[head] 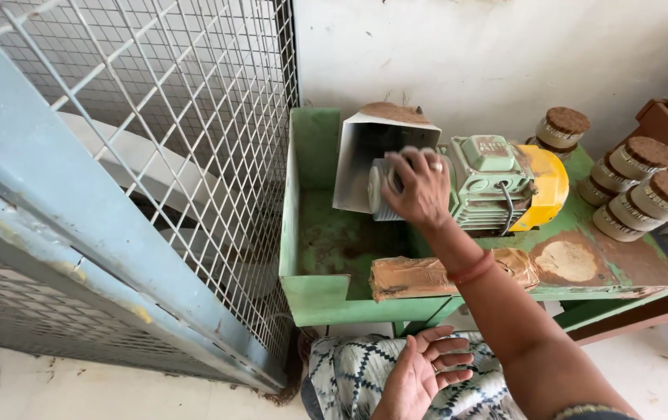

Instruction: The recorder is polishing small circular brown samples on a rotating industrial machine.

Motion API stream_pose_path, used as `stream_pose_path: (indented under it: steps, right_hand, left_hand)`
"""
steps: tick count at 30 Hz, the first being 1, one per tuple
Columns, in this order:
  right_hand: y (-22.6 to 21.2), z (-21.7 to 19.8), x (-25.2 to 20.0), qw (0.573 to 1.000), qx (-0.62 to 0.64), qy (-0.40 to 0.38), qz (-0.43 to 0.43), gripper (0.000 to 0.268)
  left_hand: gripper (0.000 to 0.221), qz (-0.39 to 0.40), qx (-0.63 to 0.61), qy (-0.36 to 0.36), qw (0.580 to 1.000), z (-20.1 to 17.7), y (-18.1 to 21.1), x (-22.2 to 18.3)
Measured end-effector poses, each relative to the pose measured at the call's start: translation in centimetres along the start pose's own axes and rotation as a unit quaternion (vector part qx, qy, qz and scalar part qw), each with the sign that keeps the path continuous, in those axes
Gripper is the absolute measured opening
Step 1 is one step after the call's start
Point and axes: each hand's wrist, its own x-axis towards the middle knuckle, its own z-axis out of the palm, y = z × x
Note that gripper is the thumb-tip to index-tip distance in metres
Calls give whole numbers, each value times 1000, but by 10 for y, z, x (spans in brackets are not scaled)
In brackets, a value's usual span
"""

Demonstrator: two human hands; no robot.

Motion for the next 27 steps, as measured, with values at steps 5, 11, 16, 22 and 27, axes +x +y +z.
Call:
stream_pose_path:
  steps: [5,11,16,22,27]
  right_hand:
    - [20,38,36,999,15,19,32,42]
    - [-14,-7,-19,1000,23,17,-8,43]
    - [-11,-16,-34,1000,-3,3,-11,50]
    - [17,38,31,998,23,45,31,45]
    - [-20,3,-5,999,29,22,22,46]
  left_hand:
    - [77,6,15,13,1000,2,3,-1]
    - [75,5,-7,32,999,2,3,0]
    - [71,13,-32,33,999,5,0,-1]
    - [68,7,7,58,998,11,4,-2]
    - [69,0,0,77,997,14,5,-3]
